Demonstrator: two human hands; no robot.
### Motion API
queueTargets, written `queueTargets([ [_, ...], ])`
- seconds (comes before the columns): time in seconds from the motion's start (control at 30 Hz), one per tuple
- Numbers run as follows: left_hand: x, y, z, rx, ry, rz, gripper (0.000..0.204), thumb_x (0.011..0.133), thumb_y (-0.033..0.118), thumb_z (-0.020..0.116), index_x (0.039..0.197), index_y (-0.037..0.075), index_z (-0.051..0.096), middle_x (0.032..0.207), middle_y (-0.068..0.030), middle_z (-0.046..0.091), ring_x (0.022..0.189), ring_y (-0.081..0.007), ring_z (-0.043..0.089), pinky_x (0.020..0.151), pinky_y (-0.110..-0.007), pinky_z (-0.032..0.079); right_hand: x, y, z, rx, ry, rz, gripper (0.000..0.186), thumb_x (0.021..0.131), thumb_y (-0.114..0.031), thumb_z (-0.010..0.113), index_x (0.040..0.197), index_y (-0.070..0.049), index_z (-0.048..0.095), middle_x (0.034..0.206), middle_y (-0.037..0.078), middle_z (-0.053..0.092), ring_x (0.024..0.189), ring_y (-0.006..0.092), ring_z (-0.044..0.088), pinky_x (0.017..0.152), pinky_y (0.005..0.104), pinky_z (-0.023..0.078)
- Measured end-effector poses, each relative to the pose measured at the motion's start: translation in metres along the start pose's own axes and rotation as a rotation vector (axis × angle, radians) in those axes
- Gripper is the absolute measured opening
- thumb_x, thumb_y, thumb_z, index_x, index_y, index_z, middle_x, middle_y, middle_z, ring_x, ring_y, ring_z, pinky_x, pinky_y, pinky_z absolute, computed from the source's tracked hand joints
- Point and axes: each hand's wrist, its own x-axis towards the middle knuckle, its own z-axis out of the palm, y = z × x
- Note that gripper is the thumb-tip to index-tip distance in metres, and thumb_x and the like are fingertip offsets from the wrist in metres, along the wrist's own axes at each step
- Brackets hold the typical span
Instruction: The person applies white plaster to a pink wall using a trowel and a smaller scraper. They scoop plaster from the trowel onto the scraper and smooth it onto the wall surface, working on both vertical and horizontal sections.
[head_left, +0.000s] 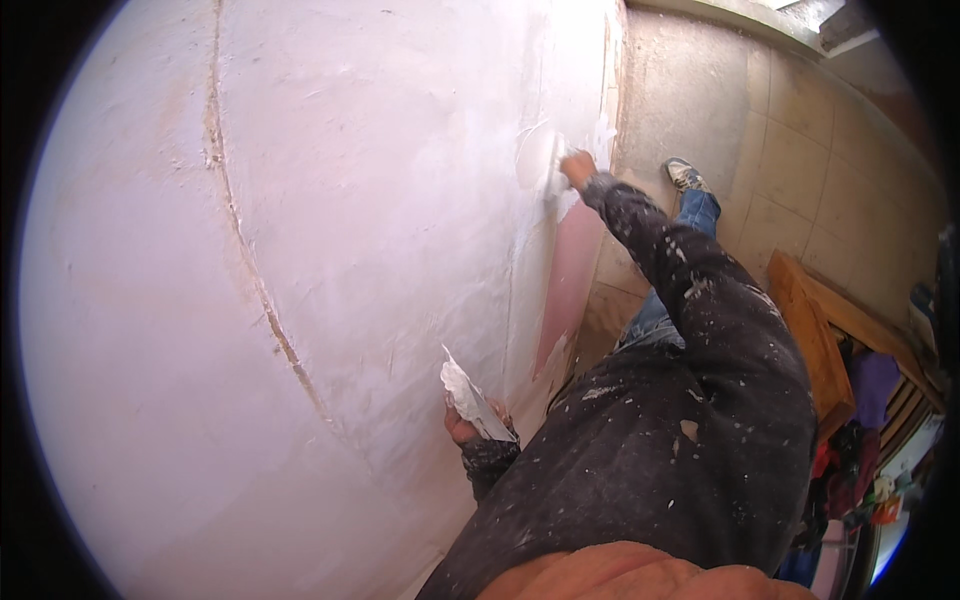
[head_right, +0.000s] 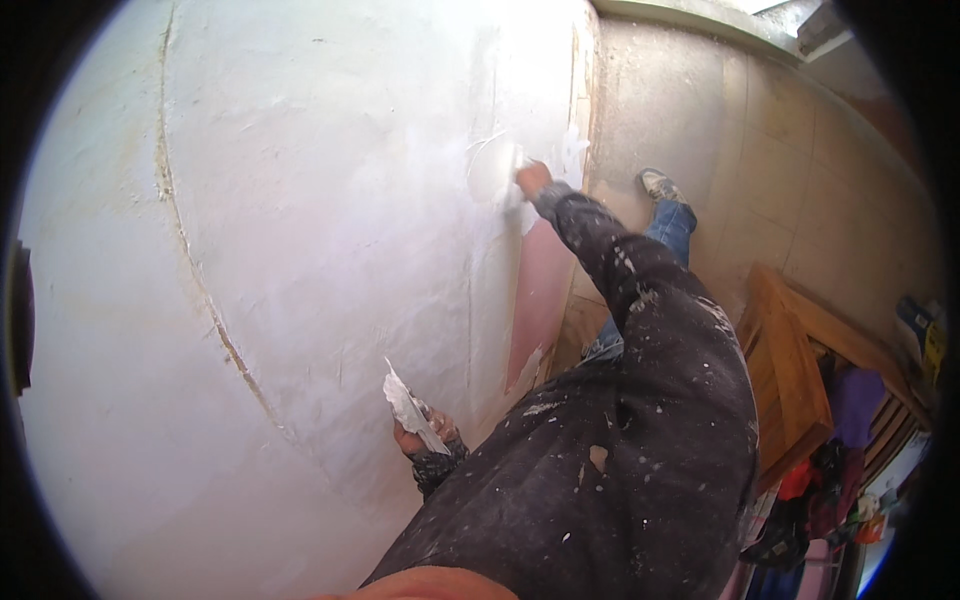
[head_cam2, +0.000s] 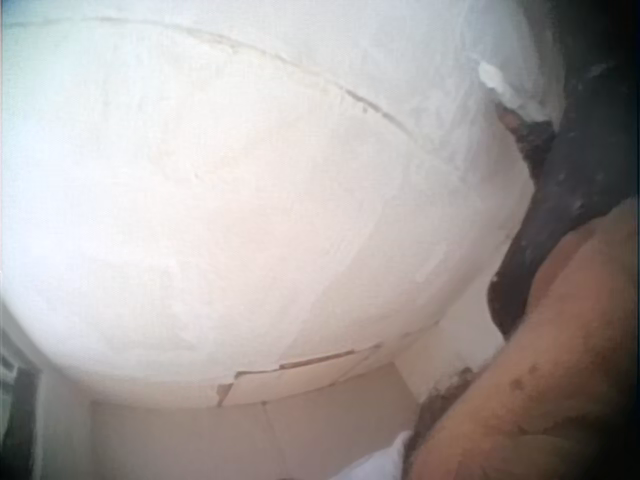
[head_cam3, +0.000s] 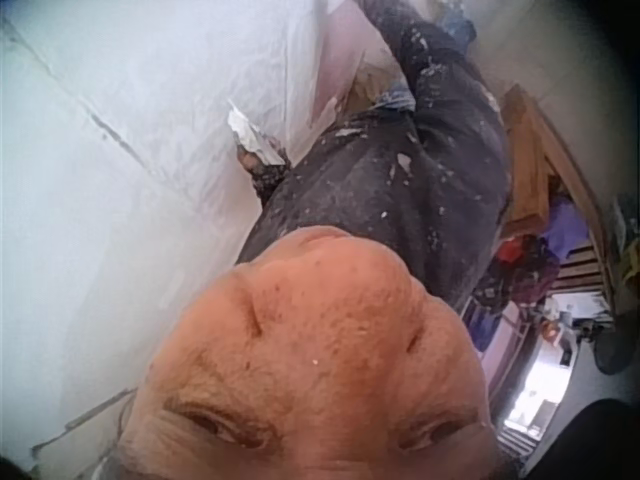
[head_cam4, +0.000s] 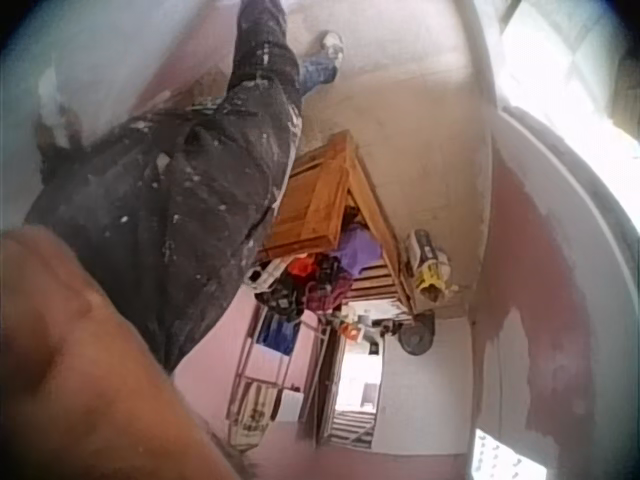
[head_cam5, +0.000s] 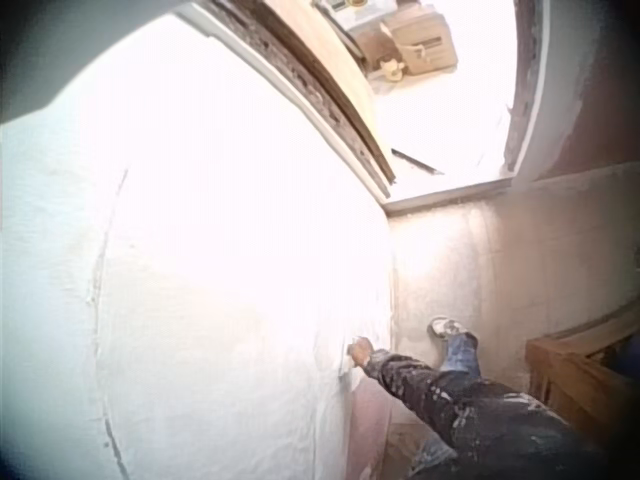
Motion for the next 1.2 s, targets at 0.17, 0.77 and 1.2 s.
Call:
queueTargets([
  [0.17,0.003,0.005,-0.017,0.211,-0.247,-0.052,0.049,0.09,0.048,0.032,0.121,0.013,0.049,0.08,-0.0116,0.063,0.052,-0.0262,0.055,0.041,-0.036,0.04,-0.087,-0.026,0.061,-0.065,0.179,-0.548,0.047,0.073,-0.013,0.05,0.117,0.005,0.049,0.114,0.03,0.045,0.101,0.0414,0.049,0.086,0.0426,0.043],
  [0.77,0.002,0.003,-0.013,0.161,-0.233,-0.021,0.049,0.091,0.047,0.033,0.122,0.013,0.047,0.086,-0.0099,0.066,0.055,-0.0253,0.06,0.04,-0.034,0.042,-0.084,-0.01,0.01,0.09,0.152,-0.457,0.044,0.072,-0.013,0.051,0.112,0.004,0.054,0.104,0.029,0.055,0.099,0.0401,0.053,0.088,0.0406,0.043],
  [1.2,-0.001,0.0,0.007,0.187,0.152,0.028,0.05,0.084,0.056,0.04,0.087,0.009,0.057,0.055,-0.0138,0.053,0.043,-0.0313,0.051,0.038,-0.041,0.039,-0.066,0.055,0.033,-0.294,0.119,-0.483,0.047,0.075,-0.016,0.05,0.117,0.005,0.051,0.113,0.031,0.049,0.107,0.0396,0.048,0.094,0.0414,0.039],
])
